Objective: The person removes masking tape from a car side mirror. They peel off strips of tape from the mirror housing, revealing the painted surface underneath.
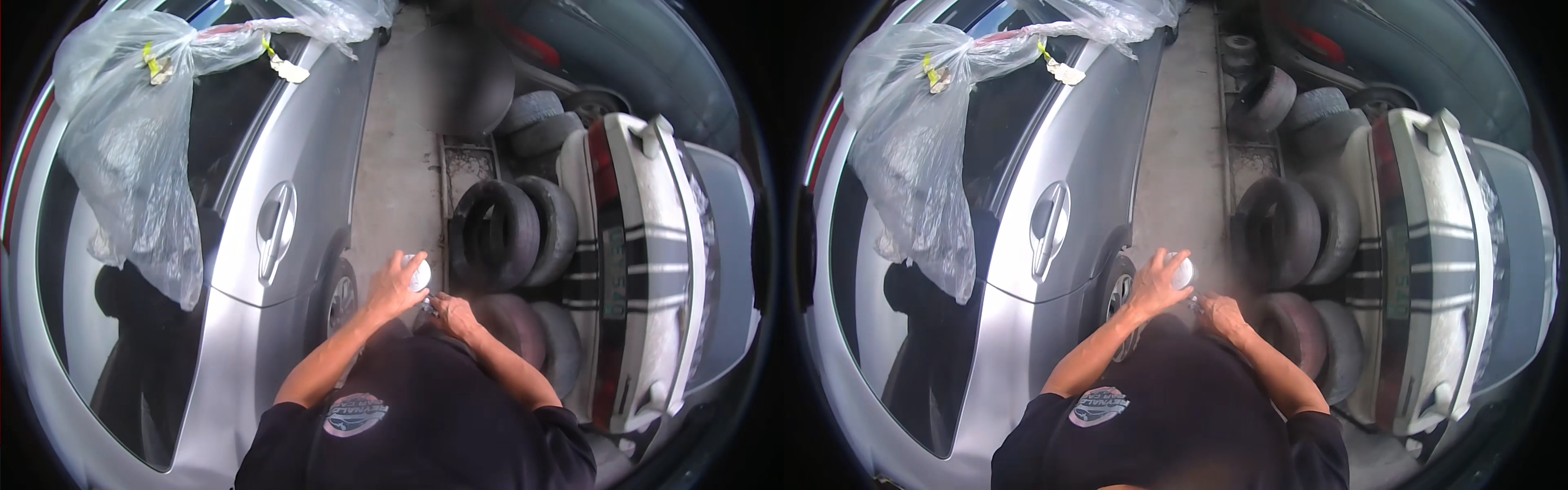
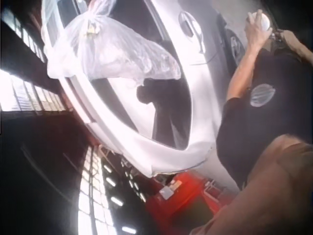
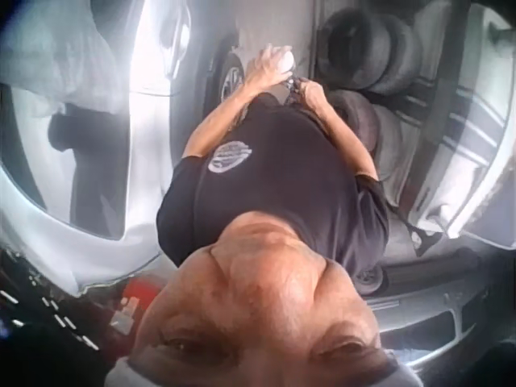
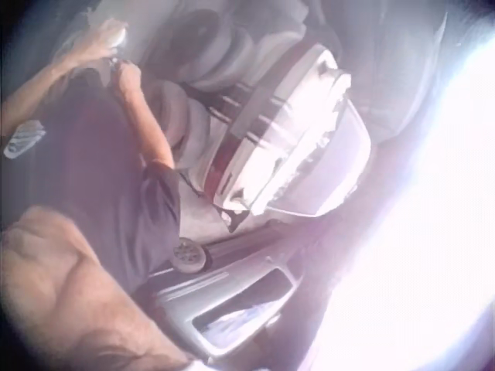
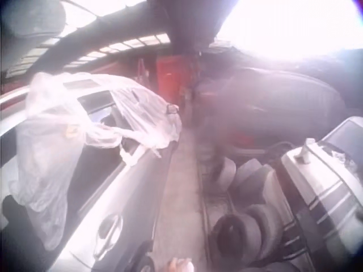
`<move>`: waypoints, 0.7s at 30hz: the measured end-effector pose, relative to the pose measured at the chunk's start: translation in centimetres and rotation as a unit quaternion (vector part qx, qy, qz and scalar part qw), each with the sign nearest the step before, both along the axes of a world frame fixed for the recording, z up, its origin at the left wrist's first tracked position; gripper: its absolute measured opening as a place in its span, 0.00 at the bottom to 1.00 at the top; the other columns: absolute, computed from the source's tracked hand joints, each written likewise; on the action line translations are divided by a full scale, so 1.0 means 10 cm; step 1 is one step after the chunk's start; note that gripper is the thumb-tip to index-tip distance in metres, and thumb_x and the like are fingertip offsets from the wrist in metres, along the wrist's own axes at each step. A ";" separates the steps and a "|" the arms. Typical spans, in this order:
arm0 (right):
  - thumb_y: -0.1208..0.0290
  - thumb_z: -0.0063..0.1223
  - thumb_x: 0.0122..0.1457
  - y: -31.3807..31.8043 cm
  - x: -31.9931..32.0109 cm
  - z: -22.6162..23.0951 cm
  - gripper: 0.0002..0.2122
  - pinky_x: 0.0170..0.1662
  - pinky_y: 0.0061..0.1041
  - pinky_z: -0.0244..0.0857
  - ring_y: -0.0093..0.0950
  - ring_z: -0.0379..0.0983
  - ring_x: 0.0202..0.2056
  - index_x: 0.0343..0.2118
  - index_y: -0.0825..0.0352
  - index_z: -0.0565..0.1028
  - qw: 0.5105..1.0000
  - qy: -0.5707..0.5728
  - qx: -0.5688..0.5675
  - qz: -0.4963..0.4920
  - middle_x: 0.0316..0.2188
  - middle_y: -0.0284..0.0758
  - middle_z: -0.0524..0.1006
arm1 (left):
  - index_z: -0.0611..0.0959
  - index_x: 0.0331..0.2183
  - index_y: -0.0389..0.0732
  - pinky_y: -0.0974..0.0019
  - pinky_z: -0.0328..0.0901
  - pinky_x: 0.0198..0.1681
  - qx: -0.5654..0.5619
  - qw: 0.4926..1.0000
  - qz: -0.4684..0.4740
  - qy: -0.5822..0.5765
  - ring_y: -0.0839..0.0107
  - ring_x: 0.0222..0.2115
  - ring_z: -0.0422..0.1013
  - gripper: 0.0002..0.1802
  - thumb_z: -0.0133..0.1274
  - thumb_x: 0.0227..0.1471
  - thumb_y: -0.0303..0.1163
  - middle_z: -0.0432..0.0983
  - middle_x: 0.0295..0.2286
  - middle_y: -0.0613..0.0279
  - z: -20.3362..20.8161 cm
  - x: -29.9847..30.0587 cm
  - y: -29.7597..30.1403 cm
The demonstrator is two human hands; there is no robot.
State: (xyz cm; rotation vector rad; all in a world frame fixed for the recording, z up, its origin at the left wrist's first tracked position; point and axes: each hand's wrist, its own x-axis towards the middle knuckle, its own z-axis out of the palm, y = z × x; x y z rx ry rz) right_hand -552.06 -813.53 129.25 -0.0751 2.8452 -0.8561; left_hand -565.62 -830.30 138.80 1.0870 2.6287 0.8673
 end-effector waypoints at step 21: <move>0.65 0.63 0.53 5.28 -9.59 -0.74 0.13 0.40 0.44 0.71 0.49 0.78 0.37 0.36 0.70 0.80 0.963 -0.030 0.051 -0.263 0.34 0.45 0.80 | 0.77 0.55 0.37 0.55 0.65 0.57 0.087 0.963 -0.077 -0.245 0.52 0.52 0.72 0.21 0.48 0.64 0.36 0.77 0.50 0.48 -0.97 -10.90 4.31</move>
